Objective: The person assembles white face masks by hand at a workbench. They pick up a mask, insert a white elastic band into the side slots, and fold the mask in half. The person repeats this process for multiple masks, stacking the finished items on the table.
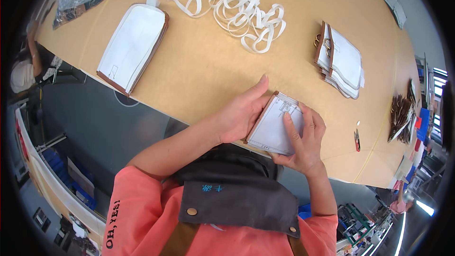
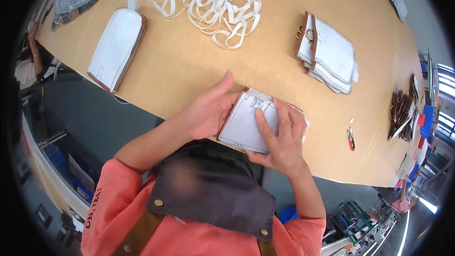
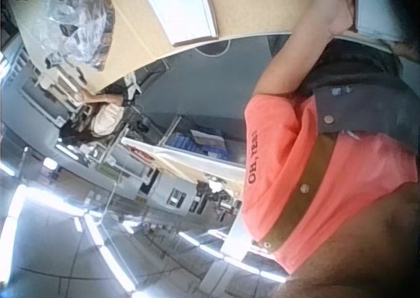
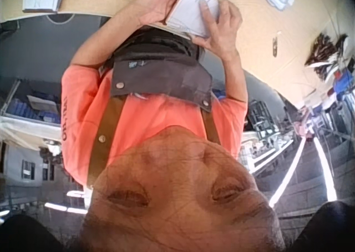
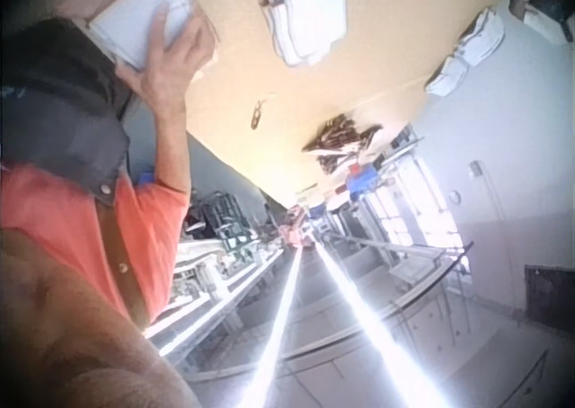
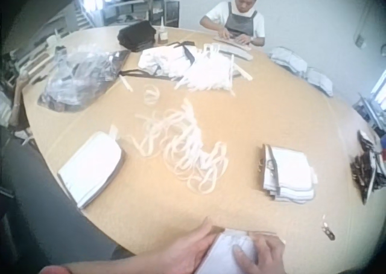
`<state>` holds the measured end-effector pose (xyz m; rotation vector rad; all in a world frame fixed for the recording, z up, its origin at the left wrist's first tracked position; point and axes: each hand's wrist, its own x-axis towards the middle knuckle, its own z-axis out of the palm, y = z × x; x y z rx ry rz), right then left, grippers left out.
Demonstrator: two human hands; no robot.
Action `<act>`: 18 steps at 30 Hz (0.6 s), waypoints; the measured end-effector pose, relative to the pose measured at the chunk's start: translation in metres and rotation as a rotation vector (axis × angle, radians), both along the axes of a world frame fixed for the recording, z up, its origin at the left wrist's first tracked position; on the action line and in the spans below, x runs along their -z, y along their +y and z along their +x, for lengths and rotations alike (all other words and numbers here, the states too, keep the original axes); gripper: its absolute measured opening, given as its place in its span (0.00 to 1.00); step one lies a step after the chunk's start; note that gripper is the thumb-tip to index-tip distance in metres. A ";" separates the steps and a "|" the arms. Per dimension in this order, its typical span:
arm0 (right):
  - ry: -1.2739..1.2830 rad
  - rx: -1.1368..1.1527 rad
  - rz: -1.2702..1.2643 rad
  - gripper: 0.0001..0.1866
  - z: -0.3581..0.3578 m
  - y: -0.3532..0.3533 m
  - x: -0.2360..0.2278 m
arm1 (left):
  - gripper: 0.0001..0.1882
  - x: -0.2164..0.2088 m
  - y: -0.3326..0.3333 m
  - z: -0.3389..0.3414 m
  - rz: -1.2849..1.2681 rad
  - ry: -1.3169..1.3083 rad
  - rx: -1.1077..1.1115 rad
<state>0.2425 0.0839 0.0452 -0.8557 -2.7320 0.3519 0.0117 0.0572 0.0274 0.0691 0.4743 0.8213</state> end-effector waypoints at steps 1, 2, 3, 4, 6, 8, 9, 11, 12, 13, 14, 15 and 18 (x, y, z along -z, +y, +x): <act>0.005 0.000 0.001 0.49 0.000 0.000 0.000 | 0.48 -0.001 0.000 0.000 0.000 0.000 -0.003; 0.010 -0.001 0.002 0.49 0.000 0.000 0.000 | 0.48 -0.001 0.001 0.000 0.008 -0.004 0.000; 0.012 0.001 0.000 0.49 0.000 0.000 0.001 | 0.49 0.000 0.001 0.001 0.013 -0.007 0.001; 0.014 0.002 -0.002 0.49 0.000 0.000 0.001 | 0.49 0.001 0.001 0.001 0.018 -0.010 0.003; 0.015 0.004 -0.003 0.50 0.000 -0.001 0.001 | 0.49 -0.002 0.001 0.001 0.010 -0.012 0.000; 0.014 0.005 -0.002 0.50 0.001 -0.001 0.001 | 0.49 -0.002 0.002 0.001 0.007 -0.014 0.000; 0.018 0.002 -0.001 0.50 0.001 0.000 0.001 | 0.49 -0.002 0.002 0.002 0.009 -0.013 0.000; 0.025 -0.003 0.001 0.51 0.001 0.000 0.001 | 0.49 -0.003 0.003 0.002 0.005 -0.012 0.001; 0.018 -0.002 -0.003 0.51 0.001 0.000 0.001 | 0.49 -0.003 0.003 0.002 -0.001 -0.012 0.003; 0.011 -0.001 -0.007 0.51 0.001 0.000 0.000 | 0.49 -0.004 0.003 0.002 -0.007 -0.011 0.004; 0.004 0.000 -0.011 0.51 0.001 0.000 0.000 | 0.49 -0.003 0.003 0.002 0.000 -0.014 0.006; 0.004 -0.002 -0.011 0.51 0.001 0.000 -0.001 | 0.49 -0.002 0.003 0.003 0.007 -0.017 0.008; 0.007 -0.007 -0.007 0.51 0.001 0.001 -0.001 | 0.49 -0.004 0.002 0.002 0.004 -0.030 0.014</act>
